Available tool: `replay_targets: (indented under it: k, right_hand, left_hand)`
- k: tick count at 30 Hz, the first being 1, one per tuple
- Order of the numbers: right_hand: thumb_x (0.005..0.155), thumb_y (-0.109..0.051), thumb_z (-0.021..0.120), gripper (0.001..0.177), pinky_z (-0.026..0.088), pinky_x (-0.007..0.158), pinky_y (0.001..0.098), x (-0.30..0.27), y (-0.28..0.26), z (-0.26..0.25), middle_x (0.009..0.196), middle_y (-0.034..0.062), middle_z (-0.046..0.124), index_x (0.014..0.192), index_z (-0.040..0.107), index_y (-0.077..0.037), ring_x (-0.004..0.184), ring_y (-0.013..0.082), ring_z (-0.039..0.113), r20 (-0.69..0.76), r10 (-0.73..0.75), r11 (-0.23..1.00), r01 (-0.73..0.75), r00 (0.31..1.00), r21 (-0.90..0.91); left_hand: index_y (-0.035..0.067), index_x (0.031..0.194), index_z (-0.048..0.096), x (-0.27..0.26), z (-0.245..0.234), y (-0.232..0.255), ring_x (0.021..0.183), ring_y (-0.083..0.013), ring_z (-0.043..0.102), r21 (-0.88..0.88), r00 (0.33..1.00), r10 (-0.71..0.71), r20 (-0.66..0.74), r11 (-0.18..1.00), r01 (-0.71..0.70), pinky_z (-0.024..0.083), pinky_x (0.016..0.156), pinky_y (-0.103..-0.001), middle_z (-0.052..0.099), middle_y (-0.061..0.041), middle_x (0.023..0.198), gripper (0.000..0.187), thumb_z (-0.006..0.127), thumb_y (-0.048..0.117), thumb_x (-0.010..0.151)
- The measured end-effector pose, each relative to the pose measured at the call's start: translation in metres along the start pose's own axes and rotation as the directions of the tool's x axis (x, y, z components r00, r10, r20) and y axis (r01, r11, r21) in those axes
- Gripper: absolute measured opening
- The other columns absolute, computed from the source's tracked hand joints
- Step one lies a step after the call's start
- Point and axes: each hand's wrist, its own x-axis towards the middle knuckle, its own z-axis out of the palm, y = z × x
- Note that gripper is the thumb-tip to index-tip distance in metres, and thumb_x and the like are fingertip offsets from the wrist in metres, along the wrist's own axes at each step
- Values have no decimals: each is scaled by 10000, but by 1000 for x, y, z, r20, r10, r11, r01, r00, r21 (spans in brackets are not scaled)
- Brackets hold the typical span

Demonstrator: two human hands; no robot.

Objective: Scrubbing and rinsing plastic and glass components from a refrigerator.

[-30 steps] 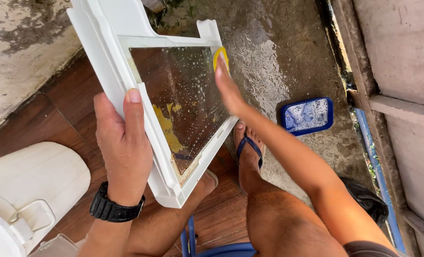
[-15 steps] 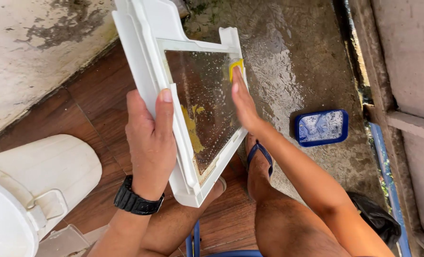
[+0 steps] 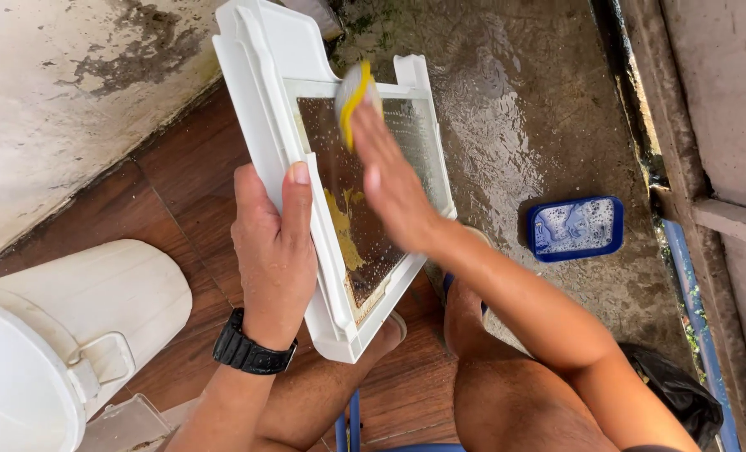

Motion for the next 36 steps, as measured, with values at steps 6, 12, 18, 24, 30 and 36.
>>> replay_targets:
  k: [6, 12, 18, 24, 30, 36]
  right_hand:
    - [1031, -723, -73, 944, 48, 1395, 475, 1, 20, 1, 1781, 175, -3, 1677, 54, -46, 1675, 308, -11, 15, 69, 995, -70, 997, 69]
    - [1046, -712, -22, 951, 42, 1360, 445, 30, -9, -8, 1772, 199, 29, 1679, 106, -14, 1644, 308, -3, -25, 22, 996, -20, 999, 82]
    - [1103, -659, -19, 818, 84, 1367, 402, 69, -27, -26, 1766, 104, 148, 1676, 189, -112, 1648, 247, 99, 2, -200, 979, 199, 980, 48]
    - [1154, -578, 43, 678, 86, 1377, 410, 12, -20, -10, 1766, 63, 121, 1686, 167, -177, 1636, 247, 110, -4, -218, 972, 217, 976, 95]
    - [1160, -510, 126, 632, 59, 1388, 505, -82, 32, 3, 1779, 117, 75, 1671, 181, -142, 1677, 313, 47, 40, -109, 990, 104, 993, 100]
    - [1097, -488, 313, 616, 60, 1365, 522, -119, 29, -9, 1728, 148, 192, 1592, 379, -127, 1644, 318, 147, 136, -397, 912, 373, 908, 170]
  left_hand:
    - [25, 1079, 482, -3, -2, -5, 797, -138, 622, 12, 998, 66, 2, 998, -66, 533, 704, -337, 658, -99, 891, 304, 528, 321, 1130]
    - [21, 1073, 480, -1, 2, 3, 733, -171, 671, 29, 1000, 8, -29, 1000, -7, 537, 646, -366, 680, -130, 839, 310, 537, 325, 1097]
    - [23, 1086, 499, 0, 5, -1, 737, -203, 687, 13, 1000, 5, -24, 1000, -4, 537, 649, -374, 700, -142, 858, 297, 544, 316, 1088]
    - [19, 1079, 484, -3, 6, 0, 753, -195, 685, 4, 1000, 29, -9, 1000, -29, 540, 654, -360, 692, -136, 862, 312, 547, 324, 1086]
    - [34, 1053, 478, -1, 6, -2, 742, -163, 700, -15, 1000, -28, -13, 1000, 27, 546, 635, -335, 690, -108, 832, 320, 530, 348, 1085]
    - [24, 1080, 498, -6, 8, -3, 786, -154, 665, -27, 999, 28, -18, 999, -29, 542, 696, -337, 676, -107, 873, 321, 547, 340, 1103]
